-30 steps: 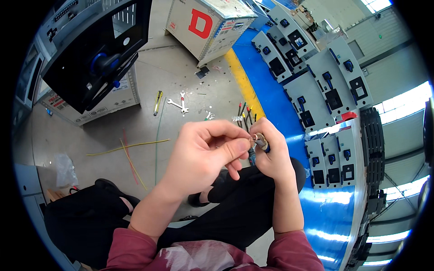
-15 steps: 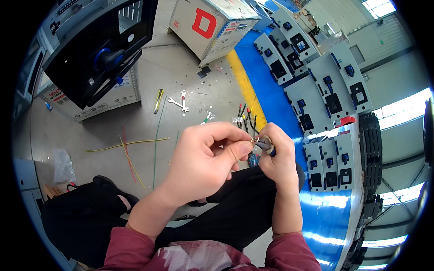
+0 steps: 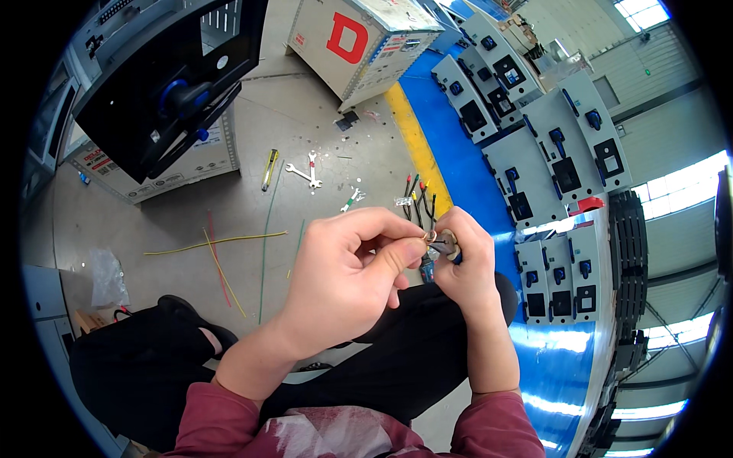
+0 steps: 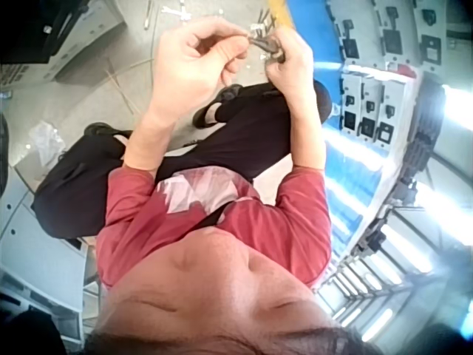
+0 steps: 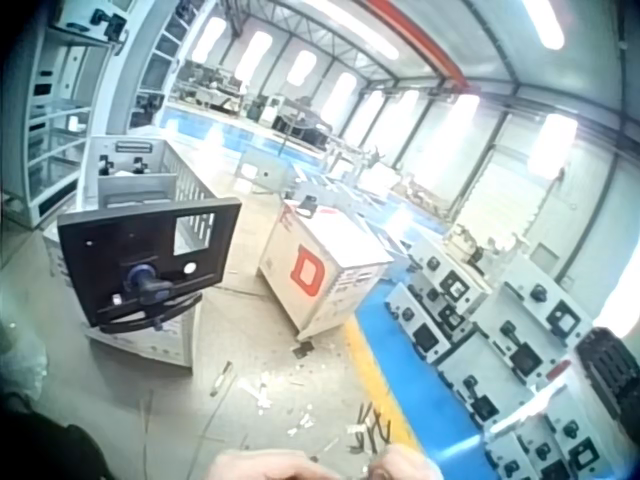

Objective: The person sits on the floor and strips the insulation from the ends of several colored electrical wires using pliers. The person then bends the exposed metal ends into small loops using the pliers.

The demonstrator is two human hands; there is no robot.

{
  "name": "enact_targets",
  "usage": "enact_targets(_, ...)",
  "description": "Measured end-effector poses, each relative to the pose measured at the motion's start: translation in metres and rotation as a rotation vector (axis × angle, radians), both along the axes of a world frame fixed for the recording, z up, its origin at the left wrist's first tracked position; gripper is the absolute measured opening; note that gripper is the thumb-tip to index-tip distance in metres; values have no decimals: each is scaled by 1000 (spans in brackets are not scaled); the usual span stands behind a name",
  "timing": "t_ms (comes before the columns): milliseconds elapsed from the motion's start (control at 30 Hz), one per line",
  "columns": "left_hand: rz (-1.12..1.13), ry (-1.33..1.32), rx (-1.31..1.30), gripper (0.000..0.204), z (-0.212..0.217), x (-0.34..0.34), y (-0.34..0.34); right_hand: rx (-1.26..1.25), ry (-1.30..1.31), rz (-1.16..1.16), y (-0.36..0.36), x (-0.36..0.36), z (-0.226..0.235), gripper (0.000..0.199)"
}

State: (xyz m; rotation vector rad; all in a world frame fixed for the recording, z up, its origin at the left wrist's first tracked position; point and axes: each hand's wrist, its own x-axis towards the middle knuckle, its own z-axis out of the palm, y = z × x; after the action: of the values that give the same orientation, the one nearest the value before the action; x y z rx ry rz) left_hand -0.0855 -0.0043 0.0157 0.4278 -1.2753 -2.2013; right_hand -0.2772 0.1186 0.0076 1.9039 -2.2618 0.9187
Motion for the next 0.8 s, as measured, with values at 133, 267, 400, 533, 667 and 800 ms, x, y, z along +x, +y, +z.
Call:
enact_targets(133, 5, 64, 0, 9, -1, 0, 1, -61, 8, -31, 0, 6, -4, 35)
enact_targets(267, 0, 77, -24, 9, 0, 0, 4, -148, 38, -95, 2, 13, -5, 34)
enact_targets(400, -27, 101, 21, 8, 2, -1, 6, -178, 94, -108, 0, 10, -3, 34)
enact_targets(533, -37, 167, 79, 6, -5, -8, 5, -59, -157, 2, -9, 4, -4, 41)
enact_targets(667, -75, 220, 238, 6, -17, -19, 0, 59, -366, -30, -9, 12, -4, 47)
enact_targets(800, -94, 277, 338, 9, -29, -25, -2, 28, -265, -30, -11, 8, -6, 47)
